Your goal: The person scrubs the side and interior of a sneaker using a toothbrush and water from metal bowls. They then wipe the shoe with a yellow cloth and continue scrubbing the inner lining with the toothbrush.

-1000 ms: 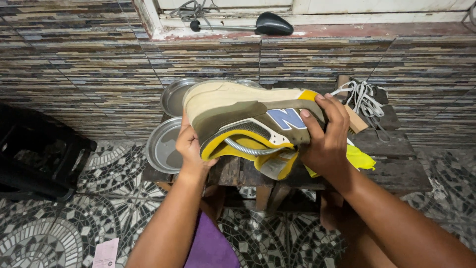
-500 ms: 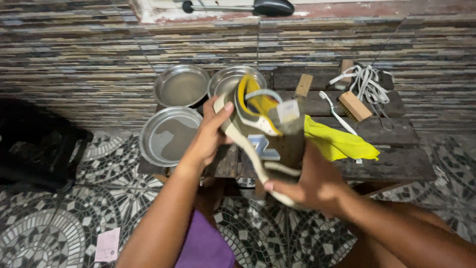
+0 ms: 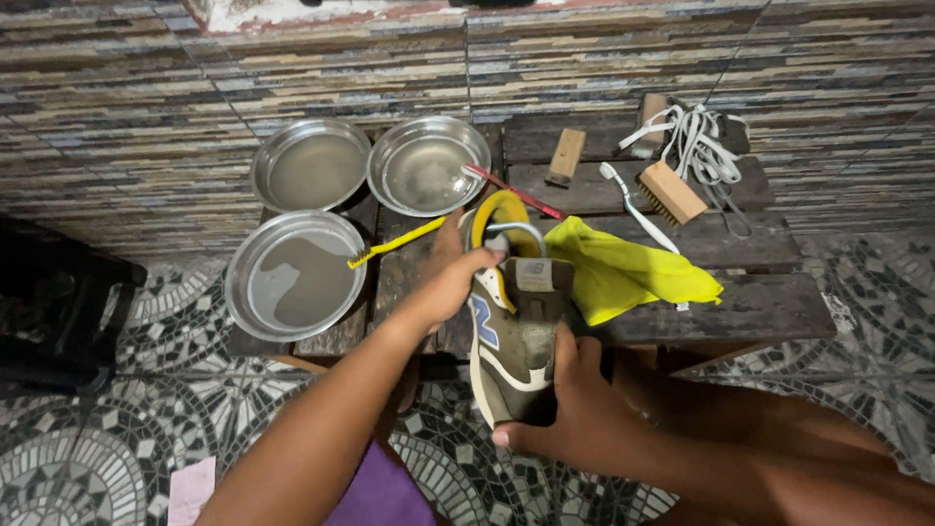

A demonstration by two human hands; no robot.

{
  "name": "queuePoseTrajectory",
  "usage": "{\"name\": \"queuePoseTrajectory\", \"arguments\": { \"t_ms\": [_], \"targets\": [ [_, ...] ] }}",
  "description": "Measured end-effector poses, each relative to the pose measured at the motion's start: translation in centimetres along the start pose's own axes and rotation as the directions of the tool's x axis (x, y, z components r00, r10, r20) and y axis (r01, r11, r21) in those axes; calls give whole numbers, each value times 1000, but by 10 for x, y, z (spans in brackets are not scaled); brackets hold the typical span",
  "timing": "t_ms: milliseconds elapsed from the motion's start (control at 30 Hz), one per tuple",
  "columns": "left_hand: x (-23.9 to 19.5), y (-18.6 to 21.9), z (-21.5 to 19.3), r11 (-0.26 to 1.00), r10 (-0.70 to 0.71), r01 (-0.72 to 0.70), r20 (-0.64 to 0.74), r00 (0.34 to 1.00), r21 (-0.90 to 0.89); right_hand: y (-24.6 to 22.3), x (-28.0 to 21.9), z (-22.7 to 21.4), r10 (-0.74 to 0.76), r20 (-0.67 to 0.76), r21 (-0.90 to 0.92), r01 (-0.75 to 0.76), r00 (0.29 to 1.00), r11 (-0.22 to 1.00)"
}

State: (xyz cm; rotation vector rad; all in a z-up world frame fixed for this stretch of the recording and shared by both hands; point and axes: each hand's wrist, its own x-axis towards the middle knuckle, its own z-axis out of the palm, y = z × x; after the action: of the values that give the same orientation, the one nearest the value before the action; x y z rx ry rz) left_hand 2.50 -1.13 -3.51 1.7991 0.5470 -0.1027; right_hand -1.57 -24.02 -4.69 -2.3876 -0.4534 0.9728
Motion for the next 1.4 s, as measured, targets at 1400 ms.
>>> {"name": "queuePoseTrajectory", "arguments": {
  "t_ms": [1400],
  "targets": [
    [-23,24,-53,733,365,-440,246,898,518,-12,95,-70,-650,-215,108,679,729,726]
  ]
}}
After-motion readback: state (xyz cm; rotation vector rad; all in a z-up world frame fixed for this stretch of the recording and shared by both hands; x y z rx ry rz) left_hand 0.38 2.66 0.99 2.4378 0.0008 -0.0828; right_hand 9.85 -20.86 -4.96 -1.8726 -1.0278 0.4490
